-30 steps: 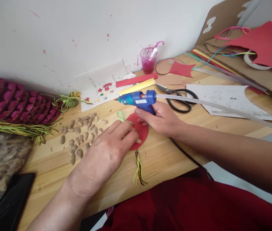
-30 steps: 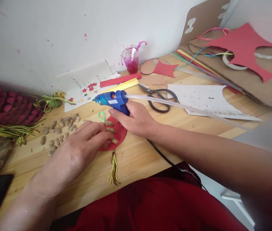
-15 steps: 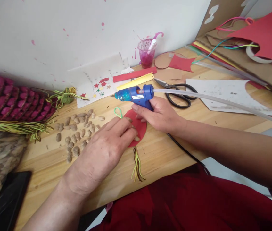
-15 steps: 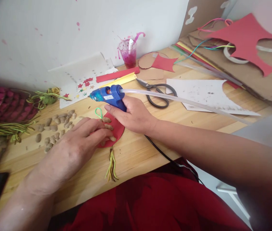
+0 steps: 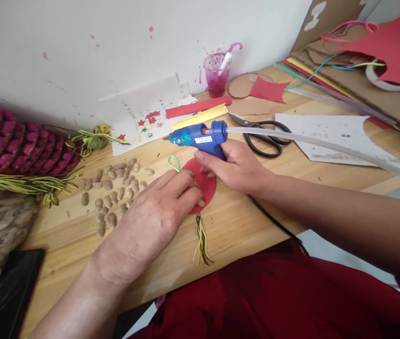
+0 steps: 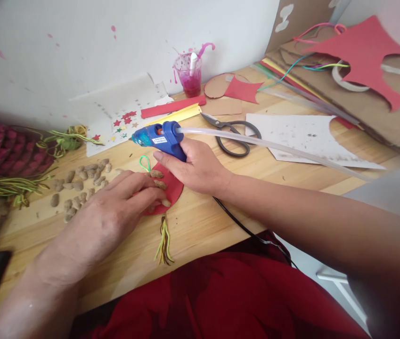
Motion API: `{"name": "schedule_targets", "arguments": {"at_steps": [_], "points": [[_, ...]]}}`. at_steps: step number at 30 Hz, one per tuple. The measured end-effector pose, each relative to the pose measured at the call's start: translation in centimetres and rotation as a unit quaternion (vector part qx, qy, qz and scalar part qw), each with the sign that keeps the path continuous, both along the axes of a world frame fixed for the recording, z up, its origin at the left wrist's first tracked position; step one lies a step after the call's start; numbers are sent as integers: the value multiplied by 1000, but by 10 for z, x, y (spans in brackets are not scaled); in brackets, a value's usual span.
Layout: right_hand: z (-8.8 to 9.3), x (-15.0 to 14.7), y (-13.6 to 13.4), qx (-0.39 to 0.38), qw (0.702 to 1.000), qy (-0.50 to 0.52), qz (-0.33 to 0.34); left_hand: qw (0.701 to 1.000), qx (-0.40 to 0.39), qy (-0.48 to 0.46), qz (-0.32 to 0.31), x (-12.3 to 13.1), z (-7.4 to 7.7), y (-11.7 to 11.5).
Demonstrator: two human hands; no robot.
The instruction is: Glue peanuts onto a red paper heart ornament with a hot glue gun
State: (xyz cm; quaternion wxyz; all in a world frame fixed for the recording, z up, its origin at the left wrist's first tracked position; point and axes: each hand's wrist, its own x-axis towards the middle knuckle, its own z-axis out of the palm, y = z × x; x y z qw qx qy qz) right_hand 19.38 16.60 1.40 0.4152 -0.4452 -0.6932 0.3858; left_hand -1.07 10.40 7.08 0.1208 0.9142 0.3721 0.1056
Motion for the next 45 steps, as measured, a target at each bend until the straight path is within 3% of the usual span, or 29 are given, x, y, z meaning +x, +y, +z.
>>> {"name": "schedule_targets", "arguments": {"at_steps": [5,45], "points": [[-2,0,1,2,1000,6,1,998,17,55,-14,0,-2,1],[4,0,-2,-18,1000,4,-1,999,-9,41,-12,1,-3,2]]}}
